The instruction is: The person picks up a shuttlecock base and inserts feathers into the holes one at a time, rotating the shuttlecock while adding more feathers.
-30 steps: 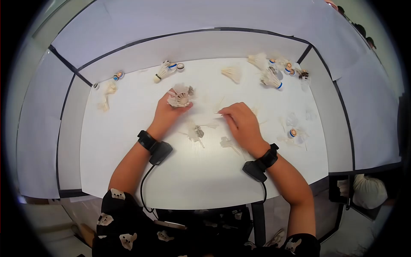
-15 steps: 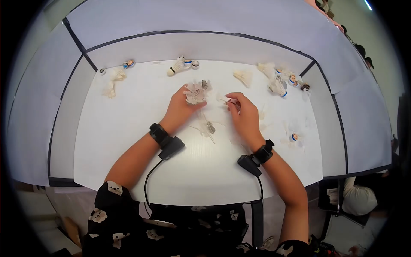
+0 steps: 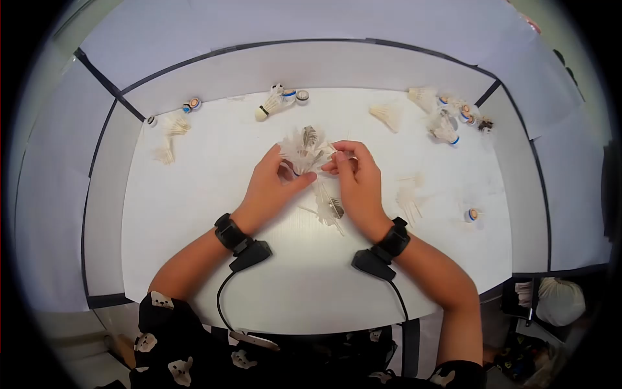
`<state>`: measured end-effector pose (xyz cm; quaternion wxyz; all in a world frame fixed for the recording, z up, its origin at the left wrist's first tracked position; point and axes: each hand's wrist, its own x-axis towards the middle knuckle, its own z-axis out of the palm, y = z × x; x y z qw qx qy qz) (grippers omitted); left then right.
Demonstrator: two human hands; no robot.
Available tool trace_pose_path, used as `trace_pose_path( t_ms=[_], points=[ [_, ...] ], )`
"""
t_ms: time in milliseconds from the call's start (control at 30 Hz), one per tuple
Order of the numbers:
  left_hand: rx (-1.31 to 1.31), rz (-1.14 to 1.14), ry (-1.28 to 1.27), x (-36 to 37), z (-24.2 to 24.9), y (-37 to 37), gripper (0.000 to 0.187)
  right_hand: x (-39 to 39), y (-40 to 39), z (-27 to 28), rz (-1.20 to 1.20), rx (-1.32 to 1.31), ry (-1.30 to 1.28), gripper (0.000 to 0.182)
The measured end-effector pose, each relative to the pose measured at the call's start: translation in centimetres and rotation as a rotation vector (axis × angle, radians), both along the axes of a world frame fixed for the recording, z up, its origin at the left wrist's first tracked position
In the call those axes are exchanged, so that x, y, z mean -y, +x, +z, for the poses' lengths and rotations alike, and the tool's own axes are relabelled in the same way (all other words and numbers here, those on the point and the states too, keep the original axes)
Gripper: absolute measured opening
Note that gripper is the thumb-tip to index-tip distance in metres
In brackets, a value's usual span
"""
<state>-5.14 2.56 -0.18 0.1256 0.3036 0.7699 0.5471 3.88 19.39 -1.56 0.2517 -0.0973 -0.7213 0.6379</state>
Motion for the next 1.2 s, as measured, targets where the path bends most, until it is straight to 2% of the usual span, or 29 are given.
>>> trace_pose_path(
  t_ms=[133, 233, 367, 433, 500, 600, 733, 833, 867, 967, 1100, 1200],
  points=[
    [-0.014, -0.033, 0.037, 0.3, -1.4, 0.2, 0.039, 0.1, 0.9, -0.1, 0.03, 0.001, 0.047, 0.019],
    [0.014, -0.097, -0.021, 0.0, 0.9, 0.5, 0.036, 0.8, 1.2, 0.6, 0.015, -0.006, 0.077, 0.022],
    [0.019, -0.137, 0.024, 0.3, 0.2, 0.9, 0.034, 0.5, 1.2, 0.5, -0.031, -0.124, 0.263, 0.025],
    [-0.041, -0.139, -0.025, 0.5, 0.6, 0.8, 0.035, 0.5, 1.2, 0.2, -0.086, -0.155, 0.286, 0.022],
    [0.018, -0.137, 0.03, 0.5, 0.4, 0.8, 0.038, 0.3, 1.2, 0.0, -0.122, -0.208, 0.299, 0.019],
    [0.027, -0.135, 0.112, 0.5, 0.5, 0.8, 0.037, 0.4, 1.6, 0.9, -0.104, -0.215, 0.18, 0.011],
    [-0.17, -0.093, 0.15, 0.3, -0.5, 0.6, 0.037, 0.4, 2.0, 4.4, -0.093, -0.218, 0.025, 0.012],
    [-0.27, -0.066, 0.1, 0.5, -0.8, 0.4, 0.037, -1.3, 2.4, 6.4, -0.162, -0.185, 0.071, 0.018],
    [-0.245, -0.061, 0.177, 0.2, -0.9, 0.4, 0.035, -1.9, 2.8, 6.9, -0.159, -0.193, -0.018, 0.02],
    [-0.214, -0.097, 0.097, 0.6, -0.8, 0.1, 0.025, -3.8, 4.6, 8.0, -0.173, -0.221, -0.234, 0.029],
    [-0.086, -0.083, 0.112, 0.5, -0.4, 0.5, 0.027, -4.4, 7.7, 7.9, -0.218, -0.17, -0.393, 0.03],
    [-0.146, -0.073, 0.207, 0.2, -1.3, 0.3, 0.037, -4.2, 9.0, 5.8, -0.263, -0.162, -0.459, 0.03]
  ],
)
